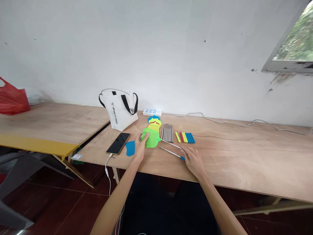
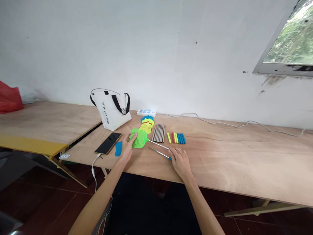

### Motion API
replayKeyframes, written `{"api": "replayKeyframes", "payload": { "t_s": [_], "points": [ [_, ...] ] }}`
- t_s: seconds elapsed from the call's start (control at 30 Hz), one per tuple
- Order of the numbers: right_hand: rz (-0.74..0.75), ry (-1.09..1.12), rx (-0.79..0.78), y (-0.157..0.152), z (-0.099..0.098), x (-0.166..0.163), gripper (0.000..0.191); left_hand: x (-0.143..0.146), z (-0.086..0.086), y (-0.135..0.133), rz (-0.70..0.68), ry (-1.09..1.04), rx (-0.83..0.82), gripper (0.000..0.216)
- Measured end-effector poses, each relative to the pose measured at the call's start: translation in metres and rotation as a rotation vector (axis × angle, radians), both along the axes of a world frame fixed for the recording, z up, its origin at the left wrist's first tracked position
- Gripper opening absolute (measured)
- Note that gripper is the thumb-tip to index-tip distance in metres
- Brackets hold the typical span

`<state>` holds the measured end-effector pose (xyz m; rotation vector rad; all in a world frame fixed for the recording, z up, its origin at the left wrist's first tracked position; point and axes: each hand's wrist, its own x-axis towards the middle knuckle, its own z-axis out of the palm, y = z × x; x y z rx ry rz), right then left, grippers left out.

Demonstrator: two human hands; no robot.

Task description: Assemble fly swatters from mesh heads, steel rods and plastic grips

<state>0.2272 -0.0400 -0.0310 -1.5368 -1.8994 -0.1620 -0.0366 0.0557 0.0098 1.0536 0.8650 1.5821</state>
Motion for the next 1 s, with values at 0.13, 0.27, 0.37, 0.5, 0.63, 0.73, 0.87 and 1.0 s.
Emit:
{"api": "replayKeyframes", "payload": {
  "t_s": [0.13, 0.27, 0.37, 0.5, 0.63, 0.73, 0.87, 1.0],
  "points": [
    [-0.004, -0.022, -0.002, 0.000, -0.001, 0.001, 0.043, -0.008, 0.000, 0.003, 0.062, 0.135, 0.077, 0.038],
    [0.008, -0.054, -0.014, -0.001, 0.000, 0.002, 0.041, -0.013, 0.005, 0.000, -0.013, 0.196, 0.120, 0.041],
    [0.032, -0.043, -0.022, -0.003, 0.002, 0.000, 0.041, -0.011, 0.010, -0.004, -0.082, 0.226, 0.146, 0.040],
    [0.063, -0.054, -0.022, -0.005, 0.006, -0.004, 0.039, -0.006, 0.015, -0.012, -0.230, 0.262, 0.106, 0.043],
    [0.069, -0.083, 0.015, -0.004, 0.005, -0.004, 0.038, -0.004, 0.016, -0.018, -0.473, 0.374, -0.012, 0.050],
    [0.096, -0.083, 0.034, -0.004, 0.002, -0.004, 0.037, -0.007, 0.018, -0.020, -0.528, 0.411, -0.090, 0.050],
    [0.178, -0.123, 0.040, -0.004, 0.002, -0.007, 0.035, -0.004, 0.020, -0.025, -0.549, 0.402, -0.149, 0.042],
    [0.220, -0.116, 0.048, -0.004, 0.003, -0.007, 0.036, 0.015, 0.014, -0.031, -0.464, 0.315, -0.152, 0.038]
  ]
}}
